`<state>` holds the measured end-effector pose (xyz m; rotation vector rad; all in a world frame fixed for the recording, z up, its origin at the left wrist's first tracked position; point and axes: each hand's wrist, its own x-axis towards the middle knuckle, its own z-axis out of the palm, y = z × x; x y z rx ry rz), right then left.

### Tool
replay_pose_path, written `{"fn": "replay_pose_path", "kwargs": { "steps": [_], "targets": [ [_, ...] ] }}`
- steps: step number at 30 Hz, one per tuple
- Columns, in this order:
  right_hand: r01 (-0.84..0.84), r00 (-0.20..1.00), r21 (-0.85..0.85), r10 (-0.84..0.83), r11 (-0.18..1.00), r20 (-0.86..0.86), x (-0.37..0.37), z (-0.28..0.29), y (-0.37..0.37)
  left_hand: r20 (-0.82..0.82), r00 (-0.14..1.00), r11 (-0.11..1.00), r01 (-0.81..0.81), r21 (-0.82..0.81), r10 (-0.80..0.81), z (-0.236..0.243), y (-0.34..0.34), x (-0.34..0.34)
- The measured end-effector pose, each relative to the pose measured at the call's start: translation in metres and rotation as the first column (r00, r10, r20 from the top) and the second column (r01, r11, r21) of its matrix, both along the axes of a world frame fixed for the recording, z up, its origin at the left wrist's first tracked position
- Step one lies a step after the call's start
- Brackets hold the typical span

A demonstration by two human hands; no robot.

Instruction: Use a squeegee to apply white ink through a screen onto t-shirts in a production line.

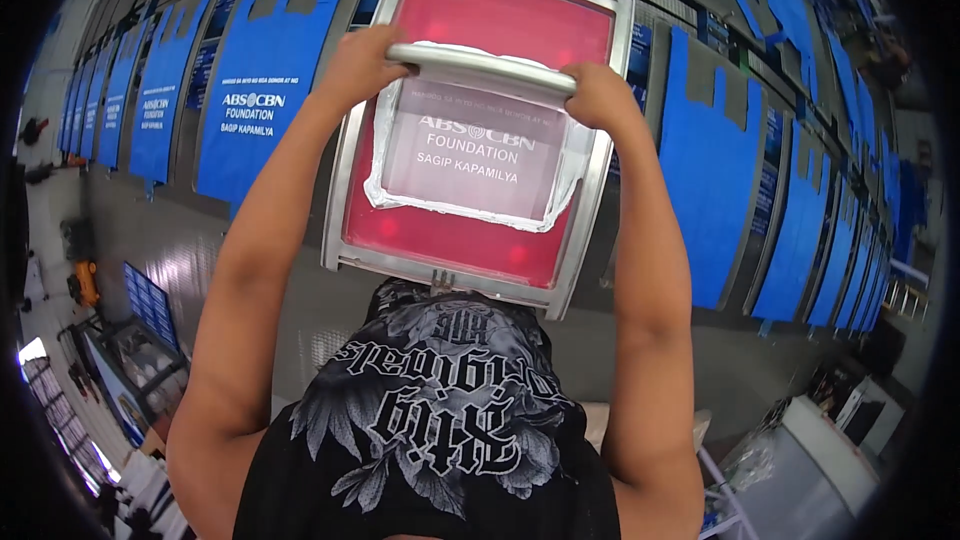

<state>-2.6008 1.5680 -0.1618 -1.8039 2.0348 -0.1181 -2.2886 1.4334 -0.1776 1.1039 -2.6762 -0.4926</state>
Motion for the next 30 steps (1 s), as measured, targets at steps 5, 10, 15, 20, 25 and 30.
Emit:
{"fn": "replay_pose_path", "kwargs": {
  "steps": [5,10,15,20,25,30],
  "targets": [
    [0.022,0.999,-0.026,-0.023,0.999,-0.028,-0.023,-0.003,-0.011,-0.045,0.950,0.870,-0.262,0.417,0.308,0.024,0.136,0.044],
    [0.088,0.994,0.235,-0.101,0.968,0.043,0.003,0.006,-0.032,0.178,0.984,0.289,-0.174,0.942,0.012,-0.081,0.301,0.102],
    [-0.089,0.988,0.008,0.089,0.996,-0.124,0.018,-0.011,-0.041,-0.106,0.930,0.002,0.113,0.994,0.353,-0.126,0.328,0.092],
    [-0.073,0.989,-0.025,0.069,0.997,-0.130,0.036,0.002,-0.030,-0.298,0.888,0.099,0.281,0.955,0.350,-0.097,0.328,0.083],
    [-0.079,0.991,-0.045,0.073,0.996,-0.116,0.090,0.010,0.057,-0.221,0.907,0.018,0.230,0.973,0.359,-0.082,0.326,0.082],
    [-0.106,0.993,-0.263,0.086,0.959,-0.085,0.165,-0.002,0.187,-0.233,0.880,0.029,0.243,0.970,0.415,-0.086,0.328,0.081]
  ]
}}
